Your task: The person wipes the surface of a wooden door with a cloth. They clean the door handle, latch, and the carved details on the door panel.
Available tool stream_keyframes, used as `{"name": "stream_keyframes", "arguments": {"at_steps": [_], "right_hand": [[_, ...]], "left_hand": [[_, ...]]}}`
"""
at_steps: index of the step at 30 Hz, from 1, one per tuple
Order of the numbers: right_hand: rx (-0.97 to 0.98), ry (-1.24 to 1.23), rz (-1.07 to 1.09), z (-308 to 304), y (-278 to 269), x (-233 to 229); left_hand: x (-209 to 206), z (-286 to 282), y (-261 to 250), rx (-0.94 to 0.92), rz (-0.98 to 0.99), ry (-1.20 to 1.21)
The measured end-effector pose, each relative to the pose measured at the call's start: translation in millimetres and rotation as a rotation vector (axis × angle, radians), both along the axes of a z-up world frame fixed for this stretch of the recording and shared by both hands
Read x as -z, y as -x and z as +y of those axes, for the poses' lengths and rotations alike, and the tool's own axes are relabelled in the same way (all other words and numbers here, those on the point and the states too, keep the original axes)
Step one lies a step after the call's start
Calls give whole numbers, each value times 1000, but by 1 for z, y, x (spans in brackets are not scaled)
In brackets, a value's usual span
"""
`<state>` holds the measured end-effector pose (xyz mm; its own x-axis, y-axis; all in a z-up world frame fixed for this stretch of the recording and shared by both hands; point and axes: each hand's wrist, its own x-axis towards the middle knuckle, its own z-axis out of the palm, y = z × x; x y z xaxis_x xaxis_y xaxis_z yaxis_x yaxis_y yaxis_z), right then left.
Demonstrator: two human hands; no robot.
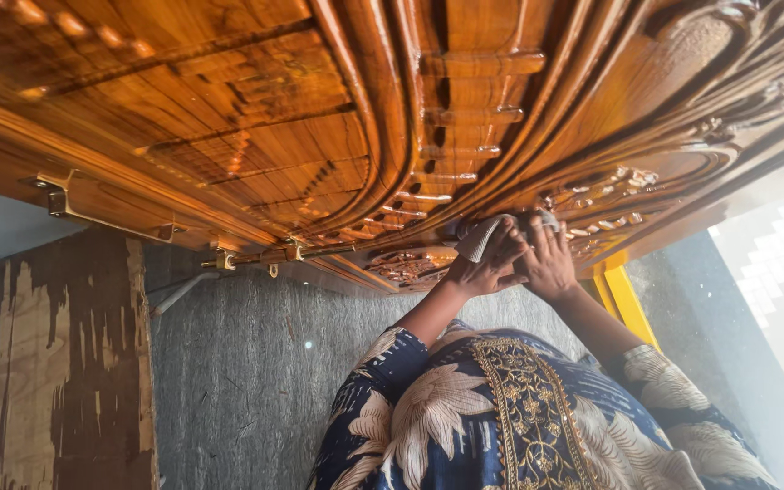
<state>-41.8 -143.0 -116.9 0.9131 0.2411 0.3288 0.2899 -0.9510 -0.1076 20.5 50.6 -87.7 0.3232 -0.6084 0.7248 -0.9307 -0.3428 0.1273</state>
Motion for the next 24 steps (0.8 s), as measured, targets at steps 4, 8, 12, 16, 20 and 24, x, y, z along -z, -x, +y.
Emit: {"name": "stream_keyframes", "arguments": {"at_steps": [4,8,12,16,20,24], "right_hand": [[-111,17,-363,-9,-36,-25],[-134,-34,-531,12,-69,-60],[-74,80,-509,58,-82,-69],[-262,357,79,97,-68,-53],[-216,437,183,86,-70,-60],[-62,200,-156,53,-68,-97]], "left_hand": [[-33,3,-19,-199,-221,-9],[-52,36,-50,-410,-397,32],[-22,66,-57,-520,-392,-7],[30,116,-37,-584,-277,-128],[23,131,-46,-730,-376,-157],[-48,104,-66,-726,-612,-69]]}}
